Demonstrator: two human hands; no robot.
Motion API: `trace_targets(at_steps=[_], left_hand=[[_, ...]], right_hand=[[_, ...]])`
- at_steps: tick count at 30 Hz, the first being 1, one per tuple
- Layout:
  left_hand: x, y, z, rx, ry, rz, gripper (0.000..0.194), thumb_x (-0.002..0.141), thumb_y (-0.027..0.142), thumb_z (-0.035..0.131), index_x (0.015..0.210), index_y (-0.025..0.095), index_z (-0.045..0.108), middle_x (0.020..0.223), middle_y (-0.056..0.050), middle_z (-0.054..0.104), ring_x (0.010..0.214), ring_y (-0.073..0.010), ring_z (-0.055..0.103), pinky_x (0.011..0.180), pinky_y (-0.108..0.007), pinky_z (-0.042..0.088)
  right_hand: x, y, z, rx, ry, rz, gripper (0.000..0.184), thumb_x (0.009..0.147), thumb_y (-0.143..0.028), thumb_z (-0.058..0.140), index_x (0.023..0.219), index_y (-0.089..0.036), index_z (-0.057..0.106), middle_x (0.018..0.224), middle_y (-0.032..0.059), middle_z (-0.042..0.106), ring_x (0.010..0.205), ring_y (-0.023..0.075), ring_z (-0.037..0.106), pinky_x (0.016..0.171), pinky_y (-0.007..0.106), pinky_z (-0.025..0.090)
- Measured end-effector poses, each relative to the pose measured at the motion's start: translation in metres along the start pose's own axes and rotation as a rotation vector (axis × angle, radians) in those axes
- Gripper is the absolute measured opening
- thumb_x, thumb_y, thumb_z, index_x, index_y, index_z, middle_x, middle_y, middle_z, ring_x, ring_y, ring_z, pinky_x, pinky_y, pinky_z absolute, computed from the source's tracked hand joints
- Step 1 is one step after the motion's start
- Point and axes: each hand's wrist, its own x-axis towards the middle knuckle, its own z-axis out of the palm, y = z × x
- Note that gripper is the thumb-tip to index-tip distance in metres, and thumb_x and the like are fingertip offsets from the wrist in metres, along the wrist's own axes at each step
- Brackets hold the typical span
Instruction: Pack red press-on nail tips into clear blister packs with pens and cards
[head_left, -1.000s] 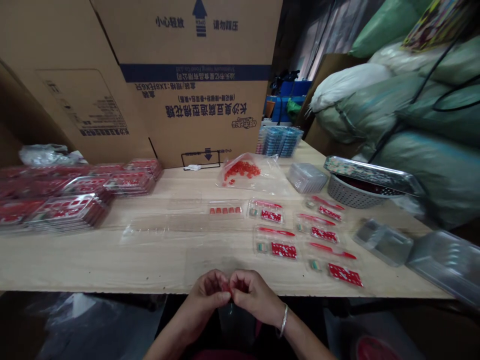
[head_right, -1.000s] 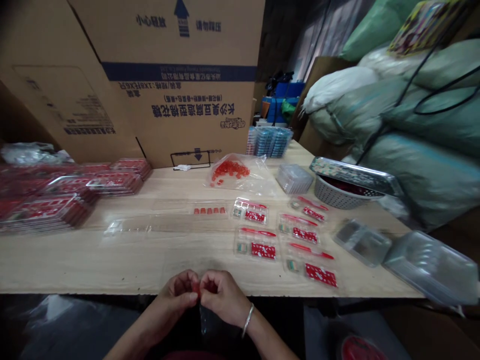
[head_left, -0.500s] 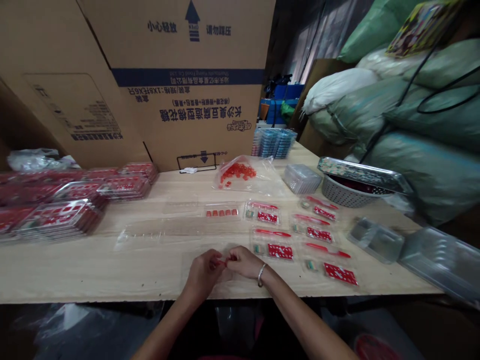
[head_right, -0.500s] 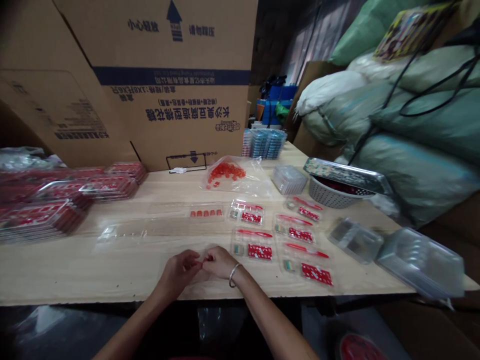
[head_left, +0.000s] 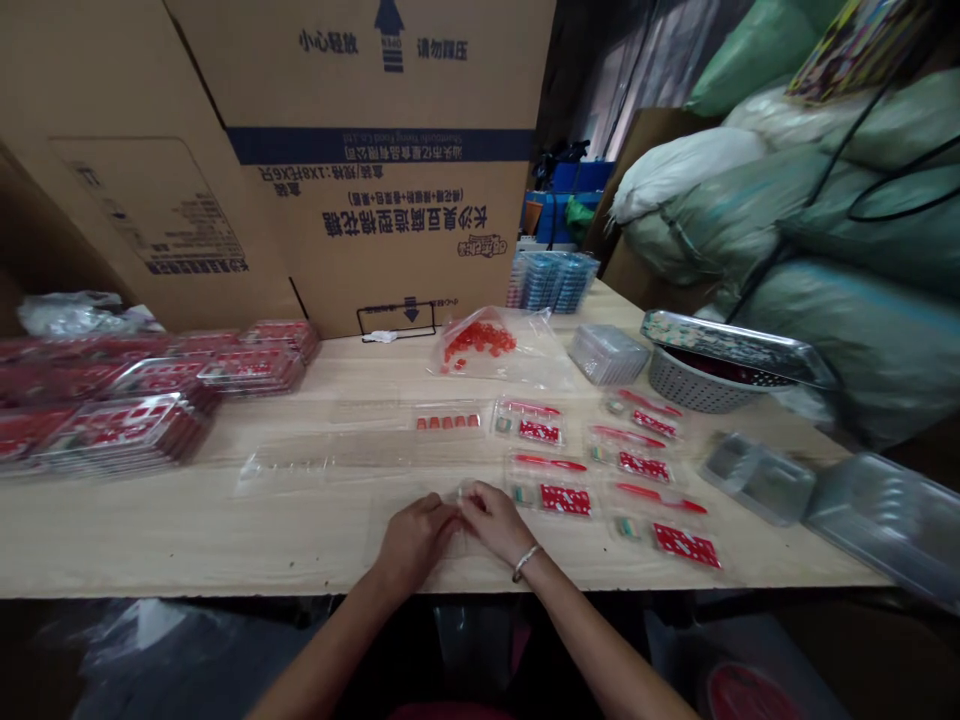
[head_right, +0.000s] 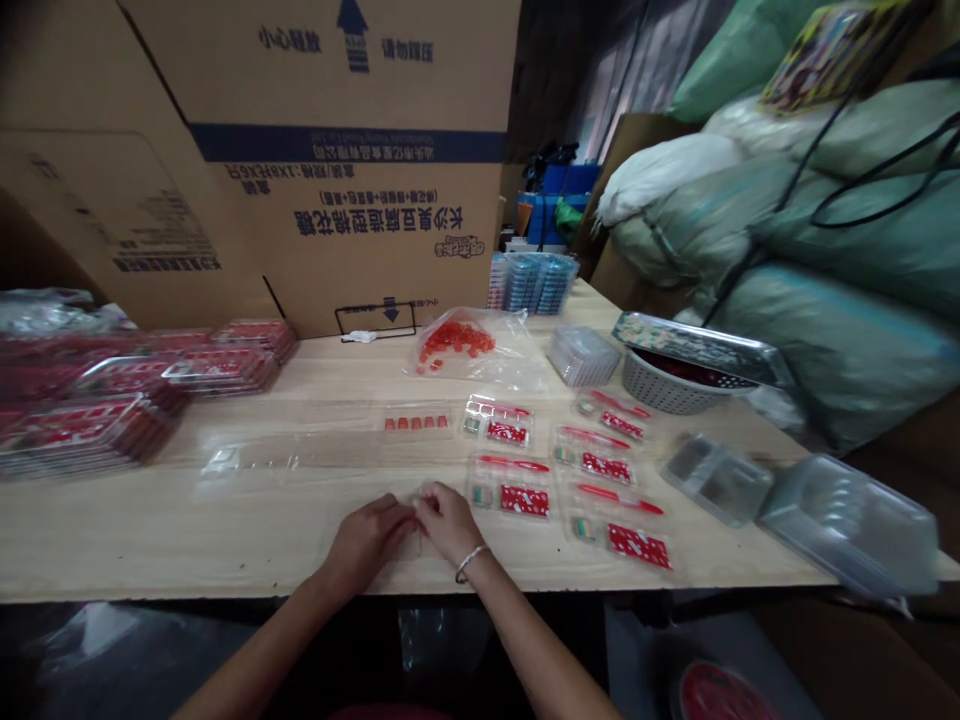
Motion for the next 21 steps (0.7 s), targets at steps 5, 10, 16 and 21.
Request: trace_targets(at_steps=[5,10,16,21], left_hand=[[-0.004,-0.008,0.002,-0.002,-0.009,0.117,0.009,0.085,0.021,0.057,0.083,0.019,0.065,0.083,-0.004,0.065,0.080,-0.0176,0.061,0.072,-0.027,0.047],[-0.002,-0.008,0.003,0.000,0.039,0.153,0.009,0.084,0.020,0.056,0.080,0.019,0.065,0.079,-0.004,0.063,0.074,-0.0174,0.060,0.067,-0.027,0.047],[-0.008,-0.012,0.006,-0.022,0.099,0.252,0.014,0.088,0.024,0.054,0.091,0.020,0.067,0.086,-0.005,0.067,0.079,-0.0171,0.061,0.073,-0.028,0.049],[-0.012,-0.015,0.010,-0.036,0.137,0.290,0.021,0.093,0.026,0.047,0.090,0.018,0.066,0.088,-0.007,0.068,0.080,-0.0184,0.060,0.075,-0.031,0.048]], right_hand=[[-0.013,0.006,-0.002,0.009,0.104,-0.063,0.032,0.091,-0.035,0.037,0.066,-0.020,0.049,0.057,-0.0019,0.048,0.056,0.0141,0.049,0.054,0.024,0.039],[-0.024,-0.002,-0.004,-0.357,0.186,-0.242,0.015,0.089,-0.023,0.044,0.087,-0.018,0.058,0.095,0.0083,0.057,0.078,0.0175,0.056,0.070,0.028,0.045],[-0.028,0.003,-0.019,-0.341,0.258,-0.417,0.025,0.095,-0.020,0.033,0.096,-0.018,0.058,0.096,0.0095,0.060,0.092,0.0199,0.058,0.082,0.033,0.048],[-0.046,0.008,-0.048,-0.261,0.361,-0.422,0.018,0.090,-0.017,0.042,0.095,-0.017,0.059,0.091,0.0082,0.061,0.082,0.0190,0.060,0.072,0.031,0.050]])
